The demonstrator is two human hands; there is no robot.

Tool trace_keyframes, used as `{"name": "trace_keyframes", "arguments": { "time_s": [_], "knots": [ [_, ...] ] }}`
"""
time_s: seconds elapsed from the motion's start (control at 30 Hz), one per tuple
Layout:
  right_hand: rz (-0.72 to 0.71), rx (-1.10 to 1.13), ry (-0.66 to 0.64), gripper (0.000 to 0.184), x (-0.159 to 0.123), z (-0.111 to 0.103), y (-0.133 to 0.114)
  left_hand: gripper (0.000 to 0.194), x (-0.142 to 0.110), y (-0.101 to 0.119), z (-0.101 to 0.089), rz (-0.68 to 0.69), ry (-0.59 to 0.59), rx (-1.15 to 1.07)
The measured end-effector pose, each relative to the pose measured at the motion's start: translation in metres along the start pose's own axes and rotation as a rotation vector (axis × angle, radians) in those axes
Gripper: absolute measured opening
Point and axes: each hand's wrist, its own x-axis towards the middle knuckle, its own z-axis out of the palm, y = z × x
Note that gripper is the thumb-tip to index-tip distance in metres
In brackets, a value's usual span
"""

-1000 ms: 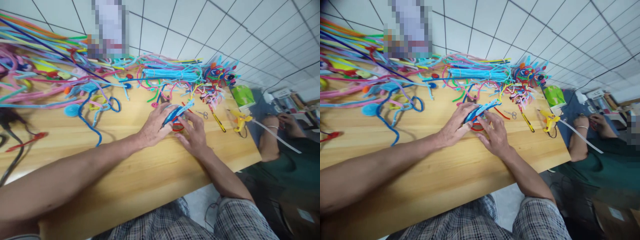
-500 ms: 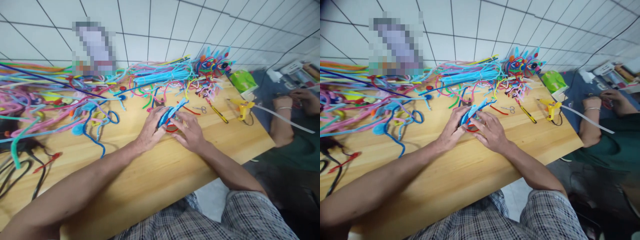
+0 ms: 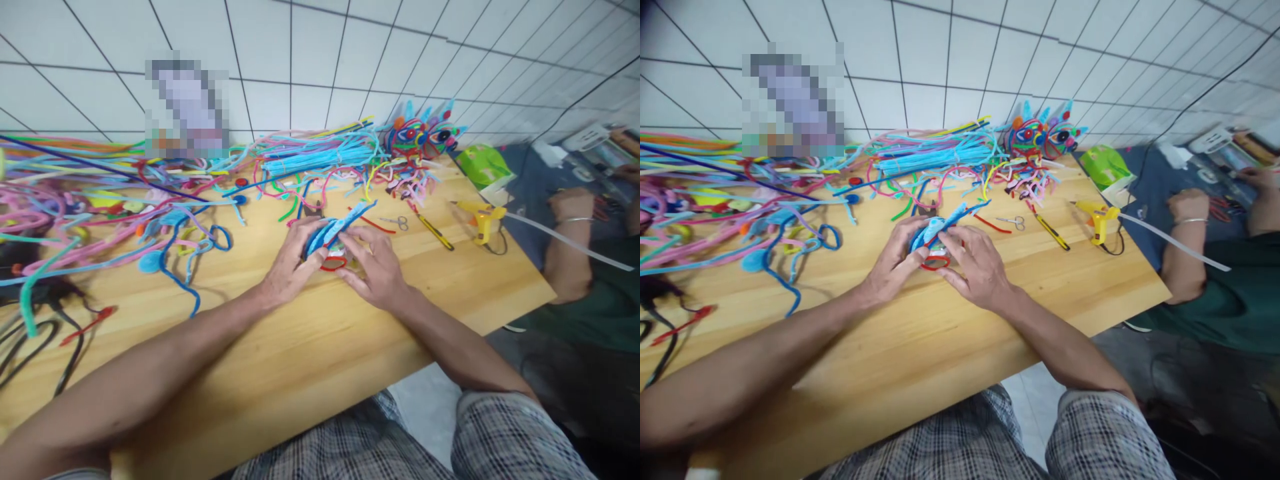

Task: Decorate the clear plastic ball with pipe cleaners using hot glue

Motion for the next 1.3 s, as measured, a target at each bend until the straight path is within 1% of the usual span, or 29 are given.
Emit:
{"name": "trace_keyframes", "arguments": {
  "time_s": [0.13, 0.3, 0.47, 0.57, 0.77, 0.87, 0.97, 1.13, 1.3],
  "knots": [
    [-0.006, 0.03, 0.024, 0.073, 0.002, -0.001, 0.0, 0.048, -0.001, -0.001, -0.002, 0.002, -0.012, 0.019],
    [-0.007, 0.037, 0.018, 0.072, 0.005, -0.002, 0.0, 0.05, -0.002, -0.002, -0.005, -0.015, -0.035, 0.037],
    [0.049, 0.038, -0.051, 0.059, 0.006, -0.002, -0.001, 0.052, -0.003, 0.0, -0.008, -0.058, -0.058, 0.036],
    [0.074, 0.051, -0.06, 0.055, 0.007, -0.002, -0.001, 0.052, -0.004, 0.002, -0.009, -0.067, -0.05, 0.041],
    [0.04, 0.075, -0.079, 0.064, 0.008, -0.001, -0.001, 0.052, -0.006, 0.004, -0.008, -0.102, -0.031, 0.026],
    [0.008, 0.088, -0.057, 0.07, 0.007, 0.0, 0.001, 0.052, -0.007, 0.001, -0.007, -0.093, -0.016, -0.005],
    [-0.011, 0.089, -0.049, 0.073, 0.006, 0.0, 0.001, 0.052, -0.007, 0.0, -0.007, -0.102, -0.008, -0.05],
    [0.007, 0.127, -0.098, 0.079, 0.004, 0.001, -0.003, 0.052, -0.004, 0.006, -0.008, -0.188, 0.002, -0.134],
    [0.034, 0.127, -0.08, 0.081, 0.002, 0.004, -0.007, 0.048, -0.004, 0.011, -0.007, -0.251, 0.0, -0.149]
  ]
}}
